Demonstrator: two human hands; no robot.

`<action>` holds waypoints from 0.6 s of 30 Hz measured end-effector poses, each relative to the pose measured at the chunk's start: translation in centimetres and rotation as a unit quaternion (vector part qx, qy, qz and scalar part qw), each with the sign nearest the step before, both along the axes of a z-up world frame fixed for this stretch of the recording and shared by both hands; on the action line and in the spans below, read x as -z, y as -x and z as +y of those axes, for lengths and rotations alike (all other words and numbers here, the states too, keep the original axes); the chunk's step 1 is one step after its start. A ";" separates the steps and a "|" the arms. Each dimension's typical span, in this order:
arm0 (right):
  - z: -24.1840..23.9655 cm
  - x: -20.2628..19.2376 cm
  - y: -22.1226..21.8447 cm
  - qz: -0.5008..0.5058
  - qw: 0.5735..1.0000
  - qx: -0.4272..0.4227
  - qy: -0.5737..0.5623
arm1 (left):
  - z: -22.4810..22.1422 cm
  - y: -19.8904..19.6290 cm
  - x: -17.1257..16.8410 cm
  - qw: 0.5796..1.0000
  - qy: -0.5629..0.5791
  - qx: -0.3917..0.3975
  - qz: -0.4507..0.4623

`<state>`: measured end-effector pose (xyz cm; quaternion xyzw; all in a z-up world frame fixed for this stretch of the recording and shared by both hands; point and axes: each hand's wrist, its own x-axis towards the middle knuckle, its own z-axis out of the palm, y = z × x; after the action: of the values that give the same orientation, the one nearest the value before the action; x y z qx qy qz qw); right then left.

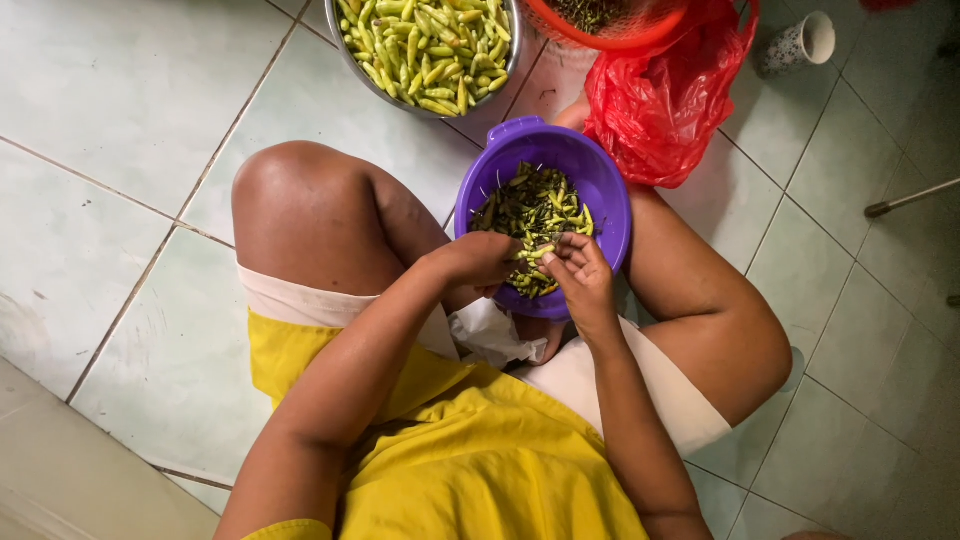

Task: A person sits on the floor and manually removes the stems from green chili peppers, sorting them into a bowl.

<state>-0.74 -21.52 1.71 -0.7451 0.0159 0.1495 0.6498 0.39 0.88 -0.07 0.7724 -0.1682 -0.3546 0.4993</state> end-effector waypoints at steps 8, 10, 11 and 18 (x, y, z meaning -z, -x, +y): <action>0.7 -0.1 0.3 0.005 0.998 -0.048 0.030 | 0.6 0.2 -1.4 1.000 -0.001 0.010 0.005; 0.7 0.1 0.3 0.013 0.998 -0.055 0.027 | 0.5 0.2 -1.4 1.000 -0.012 0.019 0.007; 1.0 0.0 0.3 0.018 0.998 -0.050 0.025 | 0.6 0.2 -1.4 1.000 -0.015 0.023 0.009; 0.7 -1.9 0.3 -0.037 0.993 -0.048 0.103 | 0.5 0.6 -2.8 0.998 -0.048 0.045 0.007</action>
<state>-1.04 -20.80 3.63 -0.8131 -0.0287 0.1499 0.5618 -0.16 1.38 2.72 0.7846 -0.1822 -0.3892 0.4468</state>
